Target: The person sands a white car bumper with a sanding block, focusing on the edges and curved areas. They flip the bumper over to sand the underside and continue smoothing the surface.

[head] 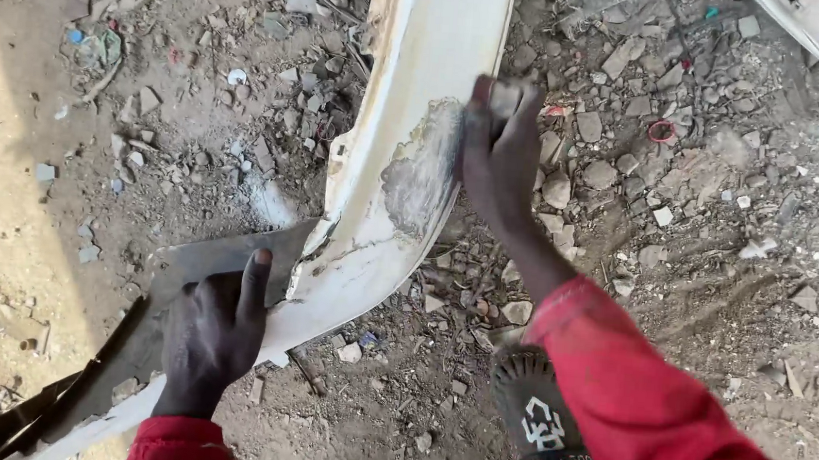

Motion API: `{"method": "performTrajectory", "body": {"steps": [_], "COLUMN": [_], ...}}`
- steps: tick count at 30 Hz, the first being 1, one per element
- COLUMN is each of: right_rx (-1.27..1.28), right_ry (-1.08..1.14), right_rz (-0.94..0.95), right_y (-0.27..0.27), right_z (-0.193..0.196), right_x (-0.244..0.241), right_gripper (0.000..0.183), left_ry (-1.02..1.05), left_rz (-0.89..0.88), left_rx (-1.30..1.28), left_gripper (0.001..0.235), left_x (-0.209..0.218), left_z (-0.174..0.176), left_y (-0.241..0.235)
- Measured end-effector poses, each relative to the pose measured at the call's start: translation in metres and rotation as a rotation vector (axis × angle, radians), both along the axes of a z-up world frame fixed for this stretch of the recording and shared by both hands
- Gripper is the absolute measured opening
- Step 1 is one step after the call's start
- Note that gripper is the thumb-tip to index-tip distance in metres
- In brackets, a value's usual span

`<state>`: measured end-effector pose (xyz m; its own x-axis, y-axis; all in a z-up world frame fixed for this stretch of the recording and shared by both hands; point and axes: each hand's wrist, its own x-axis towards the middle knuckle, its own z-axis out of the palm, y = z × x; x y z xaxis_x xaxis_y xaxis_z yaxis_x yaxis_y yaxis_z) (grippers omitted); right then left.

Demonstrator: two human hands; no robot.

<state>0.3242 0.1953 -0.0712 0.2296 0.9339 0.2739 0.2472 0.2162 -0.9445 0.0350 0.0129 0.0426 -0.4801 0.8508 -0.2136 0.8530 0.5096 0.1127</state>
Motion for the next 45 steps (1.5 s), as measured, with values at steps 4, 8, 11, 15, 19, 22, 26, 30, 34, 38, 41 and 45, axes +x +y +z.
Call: {"method": "performTrajectory", "body": {"steps": [4,8,11,15,19,22,26,30,34,38,41,45], "right_rx": [-0.142,-0.167,-0.088,-0.056,-0.132,-0.074,0.064,-0.15,-0.293,-0.245,-0.274,-0.044], "right_ry": [-0.1,0.008,-0.126,-0.27,-0.16,-0.352,-0.518,-0.481,-0.65,-0.679,-0.581,-0.566], "right_rz": [-0.033,0.107,0.014,-0.086,-0.014,-0.025,-0.028,-0.024,0.029,0.036,0.009,-0.027], "right_y": [-0.039,-0.138,-0.103,0.013,-0.041,-0.111,-0.091,0.032,0.045,0.04,0.032,-0.044], "right_z": [0.03,0.028,0.031,0.031,0.065,0.033,0.009,0.044,0.08,0.077,0.072,0.071], "right_x": [0.0,-0.033,-0.032,-0.008,-0.014,-0.031,-0.032,-0.006,0.006,-0.001,-0.005,-0.03], "right_gripper": [0.067,0.046,0.038,0.042,0.059,0.051,0.043,0.04,0.053,0.055,0.045,0.056], "left_ry": [0.606,0.013,0.275,0.421,0.593,-0.096,0.522,0.452,0.548,-0.027,-0.063,-0.048], "left_rz": [-0.975,-0.112,-0.473,-0.717,-0.923,-0.059,-0.955,-0.834,-0.878,-0.084,-0.075,-0.141], "left_rx": [0.567,0.087,0.182,0.306,0.477,0.062,0.497,0.405,0.506,0.16,0.1,0.176], "left_gripper": [0.078,0.077,0.027,0.053,0.088,0.075,0.078,0.082,0.083,0.079,0.082,0.081], "left_x": [-0.05,-0.012,-0.055,-0.051,-0.035,-0.013,-0.063,-0.06,-0.036,0.012,0.017,0.012], "left_z": [-0.056,-0.014,-0.063,-0.063,-0.045,-0.017,-0.081,-0.082,-0.055,0.008,0.015,0.008], "left_y": [-0.018,-0.005,-0.02,-0.023,-0.015,-0.008,-0.04,-0.03,-0.018,-0.009,-0.008,-0.009]}}
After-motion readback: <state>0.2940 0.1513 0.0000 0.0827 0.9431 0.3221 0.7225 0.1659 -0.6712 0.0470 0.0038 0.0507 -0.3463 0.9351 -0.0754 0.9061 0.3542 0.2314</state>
